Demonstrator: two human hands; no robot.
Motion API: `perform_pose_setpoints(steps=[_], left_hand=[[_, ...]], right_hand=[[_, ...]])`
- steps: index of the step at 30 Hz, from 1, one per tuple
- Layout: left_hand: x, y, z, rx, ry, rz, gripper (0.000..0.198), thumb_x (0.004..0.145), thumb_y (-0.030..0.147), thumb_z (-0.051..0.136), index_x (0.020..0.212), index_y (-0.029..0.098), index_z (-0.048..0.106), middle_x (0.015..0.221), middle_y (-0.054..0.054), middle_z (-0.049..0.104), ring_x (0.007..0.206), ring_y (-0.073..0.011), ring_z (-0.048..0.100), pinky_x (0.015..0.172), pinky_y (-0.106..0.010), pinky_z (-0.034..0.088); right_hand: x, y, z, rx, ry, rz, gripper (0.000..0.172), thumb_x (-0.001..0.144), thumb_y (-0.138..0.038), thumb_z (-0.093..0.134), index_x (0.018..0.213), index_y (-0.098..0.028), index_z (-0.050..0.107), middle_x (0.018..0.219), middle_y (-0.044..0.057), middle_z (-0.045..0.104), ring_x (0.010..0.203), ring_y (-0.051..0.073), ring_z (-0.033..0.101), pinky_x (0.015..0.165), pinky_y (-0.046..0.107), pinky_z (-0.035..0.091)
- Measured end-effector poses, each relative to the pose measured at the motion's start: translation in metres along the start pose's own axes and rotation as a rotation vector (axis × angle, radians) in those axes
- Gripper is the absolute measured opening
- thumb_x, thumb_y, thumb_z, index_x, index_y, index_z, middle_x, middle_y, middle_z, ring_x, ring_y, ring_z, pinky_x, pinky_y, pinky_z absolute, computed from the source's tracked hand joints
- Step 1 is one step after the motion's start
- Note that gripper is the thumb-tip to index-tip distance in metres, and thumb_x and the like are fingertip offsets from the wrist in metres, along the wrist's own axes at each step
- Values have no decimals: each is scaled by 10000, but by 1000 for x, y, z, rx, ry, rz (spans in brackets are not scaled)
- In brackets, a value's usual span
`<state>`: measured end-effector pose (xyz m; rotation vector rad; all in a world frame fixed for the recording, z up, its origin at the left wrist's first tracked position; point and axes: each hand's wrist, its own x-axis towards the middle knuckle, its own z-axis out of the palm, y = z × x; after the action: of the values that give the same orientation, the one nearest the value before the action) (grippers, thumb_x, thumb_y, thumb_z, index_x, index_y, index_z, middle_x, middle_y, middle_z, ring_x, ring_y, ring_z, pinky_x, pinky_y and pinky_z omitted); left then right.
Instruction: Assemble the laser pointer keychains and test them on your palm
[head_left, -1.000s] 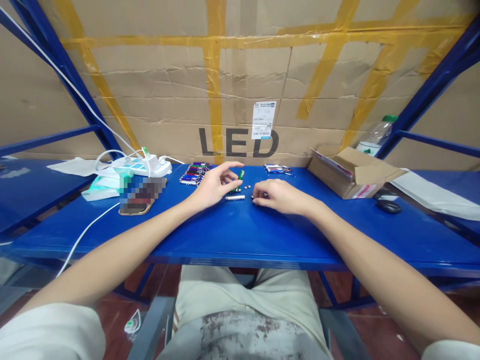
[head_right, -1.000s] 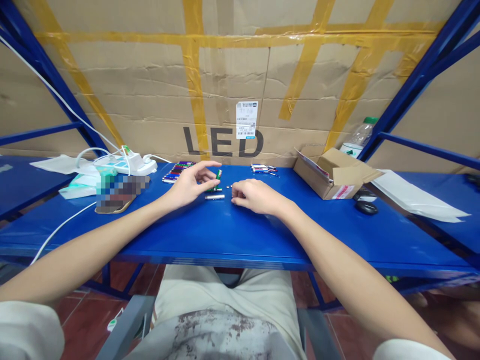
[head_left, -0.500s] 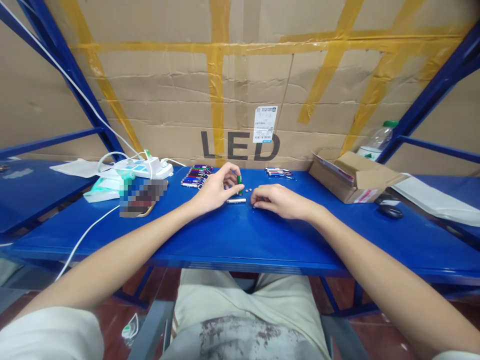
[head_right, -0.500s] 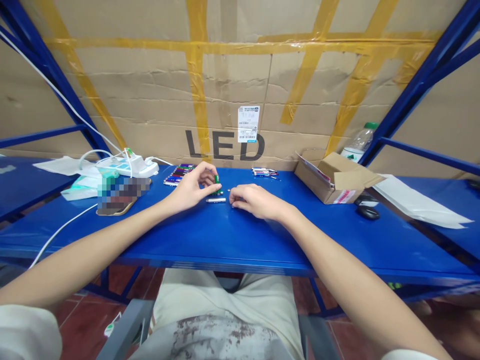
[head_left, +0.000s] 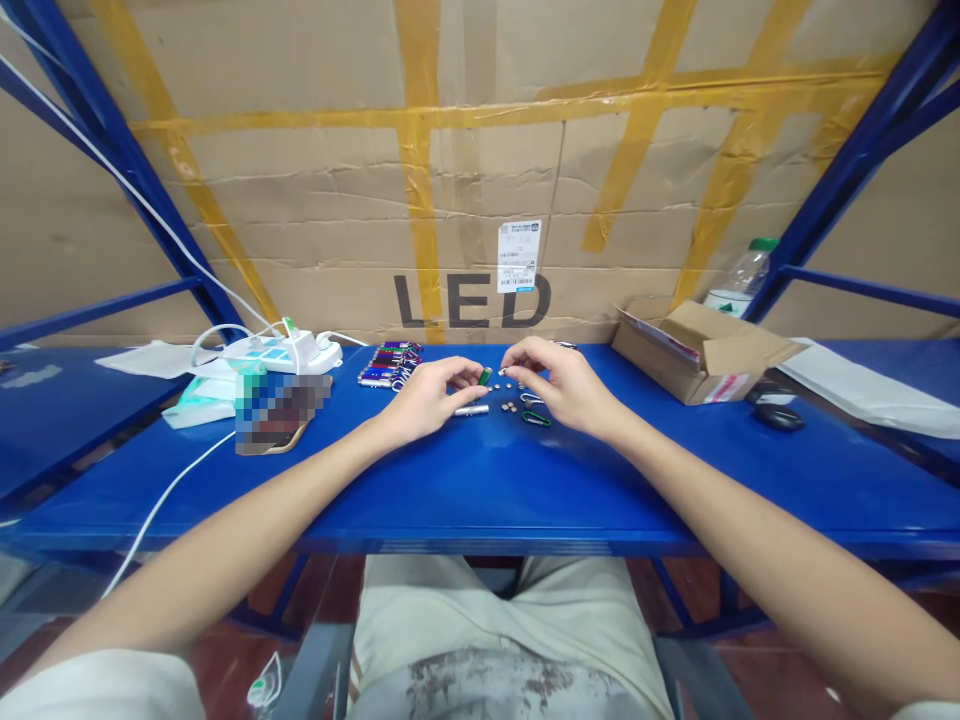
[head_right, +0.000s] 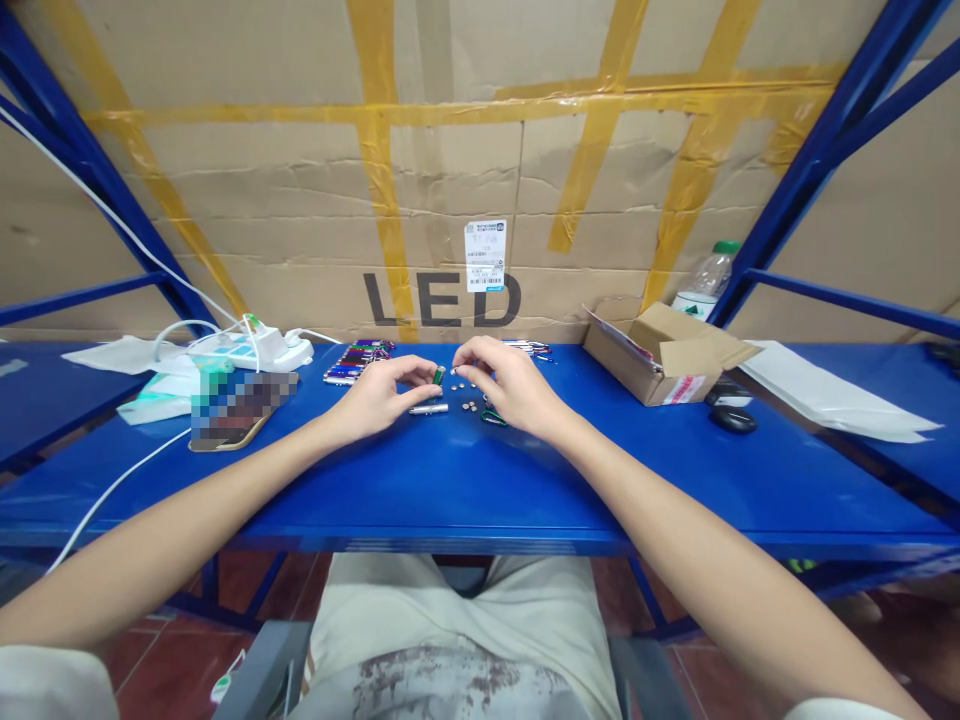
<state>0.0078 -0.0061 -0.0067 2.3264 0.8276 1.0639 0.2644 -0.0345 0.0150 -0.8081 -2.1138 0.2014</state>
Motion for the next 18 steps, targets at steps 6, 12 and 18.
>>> perform_pose_setpoints(steps=[6,12,18], left_hand=[[-1,2,-2,128,-17,104,281,1061,392,674,1220,185,778,1131,-93,760,969,-222,740,906,-355,578],[-1,-1,0,174,-17,180,267,1088,358,650,1245,179,771,1120,-88,735,989,-217,704,898,-339,560],[-2,-2,-1,182,-37,184,209,1079,337,673,1196,180,749,1039,-55,695,906,-190,680,869,-326,556]], right_hand=[[-2,2,5,-71,44,-95,117,1104,-252,579,1052,-236,683,1030,66,765,949,238,682,882,366,508],[-2,4,8,-89,31,-128,123,1107,-242,576,1055,-229,687,1021,75,758,945,239,673,879,368,507],[-2,5,9,25,19,-42,120,1066,-261,632,1015,-217,731,982,59,776,880,215,684,816,342,511]])
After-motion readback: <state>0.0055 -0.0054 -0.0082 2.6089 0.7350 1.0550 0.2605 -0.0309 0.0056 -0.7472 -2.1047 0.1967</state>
